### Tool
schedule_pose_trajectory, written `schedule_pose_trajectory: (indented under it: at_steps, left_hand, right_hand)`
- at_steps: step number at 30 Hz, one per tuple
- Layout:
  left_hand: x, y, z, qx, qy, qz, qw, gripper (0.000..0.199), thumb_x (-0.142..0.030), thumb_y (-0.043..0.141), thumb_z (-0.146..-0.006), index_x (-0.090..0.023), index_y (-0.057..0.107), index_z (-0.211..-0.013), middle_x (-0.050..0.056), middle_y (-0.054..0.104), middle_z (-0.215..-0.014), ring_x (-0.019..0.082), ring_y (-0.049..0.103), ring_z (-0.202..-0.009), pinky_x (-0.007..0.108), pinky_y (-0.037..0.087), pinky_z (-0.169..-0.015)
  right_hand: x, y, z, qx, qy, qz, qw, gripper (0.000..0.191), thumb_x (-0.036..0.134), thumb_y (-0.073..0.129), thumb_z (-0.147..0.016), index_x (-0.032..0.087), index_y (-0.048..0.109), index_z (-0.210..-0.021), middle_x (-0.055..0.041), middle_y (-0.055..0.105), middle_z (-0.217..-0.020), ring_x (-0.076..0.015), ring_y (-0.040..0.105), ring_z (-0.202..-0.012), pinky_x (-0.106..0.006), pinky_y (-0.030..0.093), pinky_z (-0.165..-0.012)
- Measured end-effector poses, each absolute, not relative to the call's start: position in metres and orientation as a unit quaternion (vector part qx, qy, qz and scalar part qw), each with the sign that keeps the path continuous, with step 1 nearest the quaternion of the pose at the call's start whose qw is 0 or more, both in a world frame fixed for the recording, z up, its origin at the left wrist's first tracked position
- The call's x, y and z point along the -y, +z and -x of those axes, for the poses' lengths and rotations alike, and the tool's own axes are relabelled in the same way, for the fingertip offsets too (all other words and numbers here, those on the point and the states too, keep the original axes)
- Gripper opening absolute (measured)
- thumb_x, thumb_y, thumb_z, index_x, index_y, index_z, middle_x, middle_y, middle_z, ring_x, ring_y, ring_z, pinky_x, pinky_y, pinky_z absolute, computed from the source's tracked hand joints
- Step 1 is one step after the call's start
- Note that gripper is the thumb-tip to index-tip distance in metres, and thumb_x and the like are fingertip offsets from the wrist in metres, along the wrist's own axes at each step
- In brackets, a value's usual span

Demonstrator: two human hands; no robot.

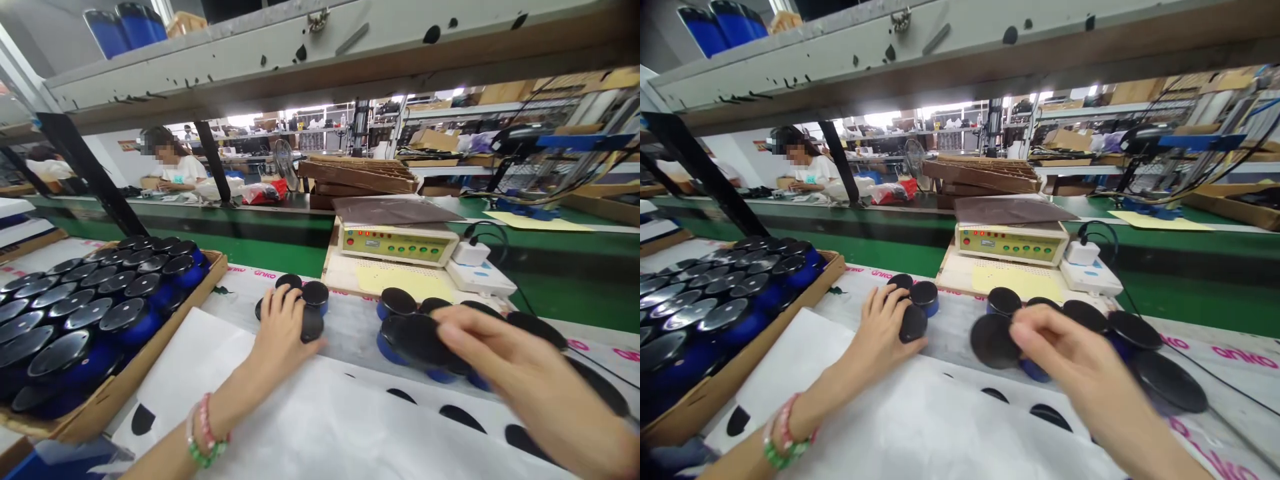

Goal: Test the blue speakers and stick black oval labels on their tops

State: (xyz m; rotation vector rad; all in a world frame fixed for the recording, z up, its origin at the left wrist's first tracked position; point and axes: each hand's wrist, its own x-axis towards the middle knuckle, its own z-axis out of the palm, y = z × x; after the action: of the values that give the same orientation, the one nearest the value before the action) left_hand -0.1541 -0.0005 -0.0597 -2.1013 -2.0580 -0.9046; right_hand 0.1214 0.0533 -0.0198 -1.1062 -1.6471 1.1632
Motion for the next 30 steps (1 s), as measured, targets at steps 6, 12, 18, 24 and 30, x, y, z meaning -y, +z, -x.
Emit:
schedule_pose_trajectory:
  at_steps: [6, 12, 18, 24, 30]
  left_hand:
    - [0.004, -0.081, 0.128, 0.601, -0.344, 0.705, -0.15, 0.06, -0.03, 0.078, -0.066, -0.024, 0.045, -0.115, 0.001, 0.062, -0.107, 0.018, 0.061, -0.096, 0.028, 0.053, -0.081]
    - [0.004, -0.082, 0.137, 0.625, -0.42, 0.617, -0.23, 0.065, -0.022, 0.083, -0.054, -0.022, 0.048, -0.109, 0.004, 0.056, -0.11, 0.024, 0.055, -0.105, 0.037, 0.047, -0.091]
    - [0.002, -0.078, 0.137, 0.603, -0.422, 0.632, -0.242, 0.051, -0.016, 0.075, -0.061, -0.02, 0.049, -0.105, 0.005, 0.05, -0.106, 0.022, 0.054, -0.105, 0.034, 0.047, -0.09]
    - [0.002, -0.085, 0.137, 0.598, -0.423, 0.64, -0.232, 0.06, -0.018, 0.078, -0.061, -0.022, 0.045, -0.111, 0.005, 0.048, -0.112, 0.023, 0.052, -0.109, 0.036, 0.046, -0.093]
    - [0.002, -0.085, 0.137, 0.592, -0.429, 0.645, -0.22, 0.062, -0.014, 0.079, -0.058, -0.021, 0.045, -0.109, 0.005, 0.048, -0.11, 0.022, 0.052, -0.108, 0.036, 0.046, -0.093]
  right_hand:
    - [-0.049, -0.052, -0.024, 0.579, 0.621, 0.39, 0.356, 0.036, 0.056, 0.059, -0.077, 0.02, 0.058, -0.074, -0.0055, 0.058, -0.09, -0.0222, 0.051, -0.089, -0.032, 0.043, -0.08]
    - [-0.05, -0.074, -0.024, 0.531, 0.637, 0.408, 0.383, 0.034, 0.05, 0.067, -0.072, 0.02, 0.053, -0.066, -0.003, 0.054, -0.093, -0.0205, 0.05, -0.091, -0.03, 0.042, -0.082]
    - [-0.049, -0.084, -0.02, 0.569, 0.619, 0.41, 0.355, 0.034, 0.052, 0.064, -0.076, 0.02, 0.055, -0.068, -0.0045, 0.053, -0.098, -0.0225, 0.049, -0.099, -0.032, 0.04, -0.088]
    - [-0.049, -0.088, -0.018, 0.581, 0.606, 0.404, 0.363, 0.034, 0.051, 0.064, -0.076, 0.02, 0.054, -0.067, -0.0039, 0.052, -0.095, -0.0208, 0.051, -0.094, -0.031, 0.042, -0.085]
    - [-0.049, -0.088, -0.017, 0.598, 0.578, 0.402, 0.383, 0.033, 0.05, 0.064, -0.077, 0.02, 0.056, -0.066, -0.0022, 0.052, -0.09, -0.0183, 0.052, -0.087, -0.03, 0.044, -0.08]
